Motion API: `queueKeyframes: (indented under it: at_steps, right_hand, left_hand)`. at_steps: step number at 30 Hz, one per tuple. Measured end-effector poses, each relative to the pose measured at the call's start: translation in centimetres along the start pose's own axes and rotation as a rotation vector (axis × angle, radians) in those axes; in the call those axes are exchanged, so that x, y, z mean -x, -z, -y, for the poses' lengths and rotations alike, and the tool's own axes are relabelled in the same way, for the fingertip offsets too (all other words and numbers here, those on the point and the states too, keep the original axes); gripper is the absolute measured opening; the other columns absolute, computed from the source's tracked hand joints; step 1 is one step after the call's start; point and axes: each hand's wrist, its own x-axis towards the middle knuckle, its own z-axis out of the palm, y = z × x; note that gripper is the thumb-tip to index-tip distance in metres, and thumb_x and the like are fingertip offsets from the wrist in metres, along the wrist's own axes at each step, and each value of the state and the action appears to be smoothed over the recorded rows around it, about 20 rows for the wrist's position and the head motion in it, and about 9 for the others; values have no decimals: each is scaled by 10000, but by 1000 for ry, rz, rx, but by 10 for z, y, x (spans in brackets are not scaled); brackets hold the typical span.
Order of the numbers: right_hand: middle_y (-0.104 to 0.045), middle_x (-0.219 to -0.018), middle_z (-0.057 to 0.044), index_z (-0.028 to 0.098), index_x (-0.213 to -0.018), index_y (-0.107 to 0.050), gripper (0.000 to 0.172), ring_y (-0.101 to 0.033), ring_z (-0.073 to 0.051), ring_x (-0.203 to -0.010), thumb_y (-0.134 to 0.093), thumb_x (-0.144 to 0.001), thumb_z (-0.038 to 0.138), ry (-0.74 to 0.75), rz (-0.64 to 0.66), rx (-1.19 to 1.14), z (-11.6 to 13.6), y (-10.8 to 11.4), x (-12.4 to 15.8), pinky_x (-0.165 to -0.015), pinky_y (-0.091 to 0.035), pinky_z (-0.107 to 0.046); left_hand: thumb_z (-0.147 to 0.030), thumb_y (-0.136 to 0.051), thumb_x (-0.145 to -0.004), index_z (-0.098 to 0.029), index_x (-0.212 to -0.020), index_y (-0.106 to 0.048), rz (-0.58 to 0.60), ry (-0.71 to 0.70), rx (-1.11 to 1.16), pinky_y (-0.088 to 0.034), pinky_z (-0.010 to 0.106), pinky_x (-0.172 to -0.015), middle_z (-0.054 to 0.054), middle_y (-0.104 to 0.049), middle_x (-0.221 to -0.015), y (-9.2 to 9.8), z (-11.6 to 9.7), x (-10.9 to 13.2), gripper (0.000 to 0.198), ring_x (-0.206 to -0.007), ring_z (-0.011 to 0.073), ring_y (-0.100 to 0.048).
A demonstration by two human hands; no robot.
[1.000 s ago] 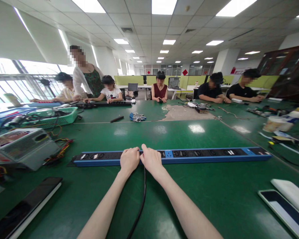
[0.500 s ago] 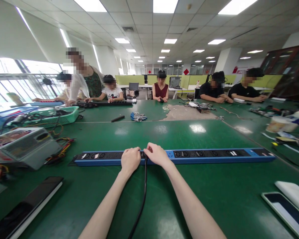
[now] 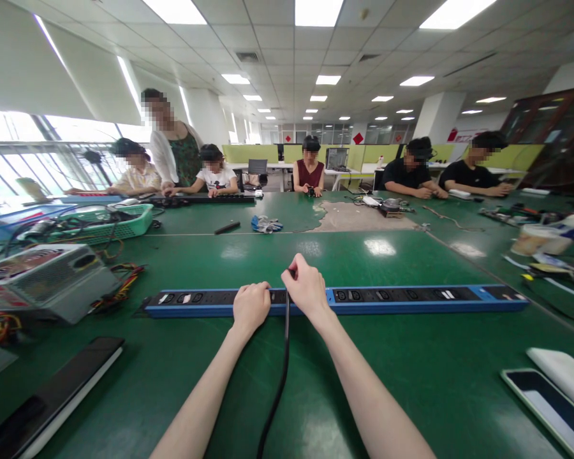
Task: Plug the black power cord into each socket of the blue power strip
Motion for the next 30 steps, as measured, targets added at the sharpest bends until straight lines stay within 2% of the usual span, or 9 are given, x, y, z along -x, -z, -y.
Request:
queueKeyframes:
  at_steps: [3, 6, 9, 12, 15, 18, 22, 26, 30]
  right_hand:
    - [-664, -828, 23, 258, -1011, -547, 207, -564, -126, -697, -483, -947, 444, 22, -69, -25, -20, 36, -2, -618, -239, -242]
    - [-649, -787, 23, 247, -963, -553, 186, -533, -118, -658, -530, -918, 426, -44, -48, 52, -54, 59, 6, -610, -211, -242]
    - [-635, -763, 11, 234, -952, -558, 169, -526, -119, -647, -531, -920, 398, -77, 19, 128, -86, 63, 20, -608, -199, -245]
    - [-636, -766, 13, 235, -953, -553, 163, -547, -122, -670, -508, -942, 391, -39, 88, 132, -105, 55, 33, -614, -199, -244]
    - [-642, -792, 18, 237, -966, -543, 166, -559, -119, -686, -483, -962, 392, -2, 105, 118, -110, 47, 39, -617, -200, -242]
    - [-642, -803, 19, 239, -987, -535, 171, -563, -118, -698, -468, -973, 396, 3, 106, 136, -107, 42, 39, -613, -196, -245]
    - [-646, -829, 11, 237, -1008, -526, 177, -581, -124, -727, -455, -983, 397, -8, 129, 198, -102, 37, 38, -611, -195, -255]
    - [-667, -906, 1, 243, -1042, -505, 159, -610, -132, -763, -435, -990, 376, 6, 127, 270, -98, 30, 37, -610, -197, -271]
    - [-682, -950, 5, 256, -1066, -482, 144, -627, -145, -795, -435, -987, 367, 4, 151, 296, -97, 26, 34, -612, -206, -274]
  left_hand:
    - [-201, -389, -960, -229, -987, -719, 0, -5, 6, -428, 357, -971, 81, -749, -955, 1, -1, 1, 333, -977, 237, -680]
    - [-207, -389, -960, -225, -985, -723, -3, 2, 13, -429, 363, -967, 85, -747, -937, 1, -1, 1, 336, -969, 242, -679]
    - [-213, -387, -960, -217, -983, -725, -10, 8, 27, -427, 369, -972, 90, -746, -939, -1, -2, 2, 339, -965, 245, -677]
    - [-215, -388, -961, -216, -981, -727, -15, 10, 41, -426, 371, -989, 89, -751, -958, -2, -1, 3, 340, -975, 244, -676]
    - [-211, -372, -974, -219, -1050, -721, -24, 6, 52, -411, 373, -1038, 87, -753, -1047, 1, -3, 6, 357, -1043, 241, -669]
    - [-204, -341, -998, -226, -1229, -672, -49, -35, 70, -338, 388, -1147, 80, -698, -1270, 4, -14, 10, 404, -1211, 225, -613]
    - [-221, -352, -1020, -243, -1463, -508, -124, -270, 155, -237, 436, -1239, 47, -515, -1522, 0, -50, 22, 470, -1412, 209, -459]
    - [-271, -428, -1015, -259, -1539, -412, -121, -451, 187, -262, 469, -1246, 36, -435, -1583, -14, -86, 36, 524, -1451, 220, -415]
    - [-251, -429, -1019, -247, -1553, -390, -122, -449, 143, -275, 462, -1251, 37, -421, -1592, -25, -96, 41, 535, -1472, 208, -387]
